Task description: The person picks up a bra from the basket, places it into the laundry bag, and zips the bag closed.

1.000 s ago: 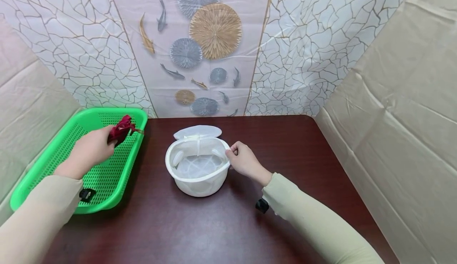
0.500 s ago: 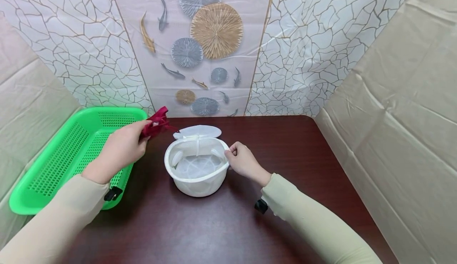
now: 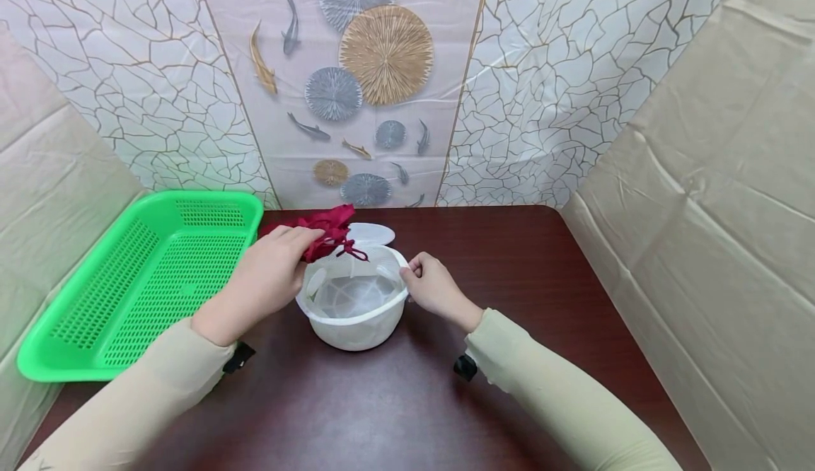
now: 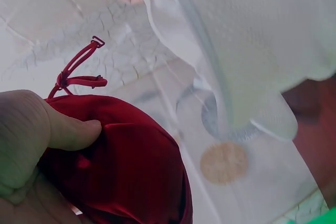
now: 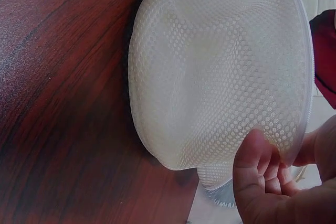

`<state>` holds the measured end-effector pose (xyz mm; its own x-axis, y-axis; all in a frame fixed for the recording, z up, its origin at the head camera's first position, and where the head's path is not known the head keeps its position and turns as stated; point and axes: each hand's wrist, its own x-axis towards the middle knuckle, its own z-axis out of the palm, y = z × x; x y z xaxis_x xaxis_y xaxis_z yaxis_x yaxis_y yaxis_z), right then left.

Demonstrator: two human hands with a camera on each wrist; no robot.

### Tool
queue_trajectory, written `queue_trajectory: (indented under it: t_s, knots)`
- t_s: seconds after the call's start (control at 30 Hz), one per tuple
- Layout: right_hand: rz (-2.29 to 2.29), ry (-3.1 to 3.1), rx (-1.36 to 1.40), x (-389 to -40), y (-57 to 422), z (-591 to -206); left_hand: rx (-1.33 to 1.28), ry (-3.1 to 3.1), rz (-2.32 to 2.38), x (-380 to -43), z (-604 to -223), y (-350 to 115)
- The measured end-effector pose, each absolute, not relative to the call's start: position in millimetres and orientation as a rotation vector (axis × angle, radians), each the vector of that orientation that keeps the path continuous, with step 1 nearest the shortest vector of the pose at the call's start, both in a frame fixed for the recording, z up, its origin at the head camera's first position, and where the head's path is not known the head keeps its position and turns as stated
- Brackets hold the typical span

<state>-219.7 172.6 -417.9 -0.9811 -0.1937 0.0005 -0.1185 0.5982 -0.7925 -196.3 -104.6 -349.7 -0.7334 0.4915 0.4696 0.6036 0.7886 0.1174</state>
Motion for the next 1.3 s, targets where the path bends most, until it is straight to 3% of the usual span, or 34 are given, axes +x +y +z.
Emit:
queue_trajectory:
  t_s: [0.47, 1.3]
  knots:
    - [-1.3, 2.739, -0.273, -218.7, 175.3, -418.5, -0.918, -2.676, -0.249, -187.0, -371.5, -68.2]
    - [-1.349, 2.717, -0.299, -218.4, 175.7, -419.6, -1.125, -2.828, -0.187, -195.0, -414.6, -52.4]
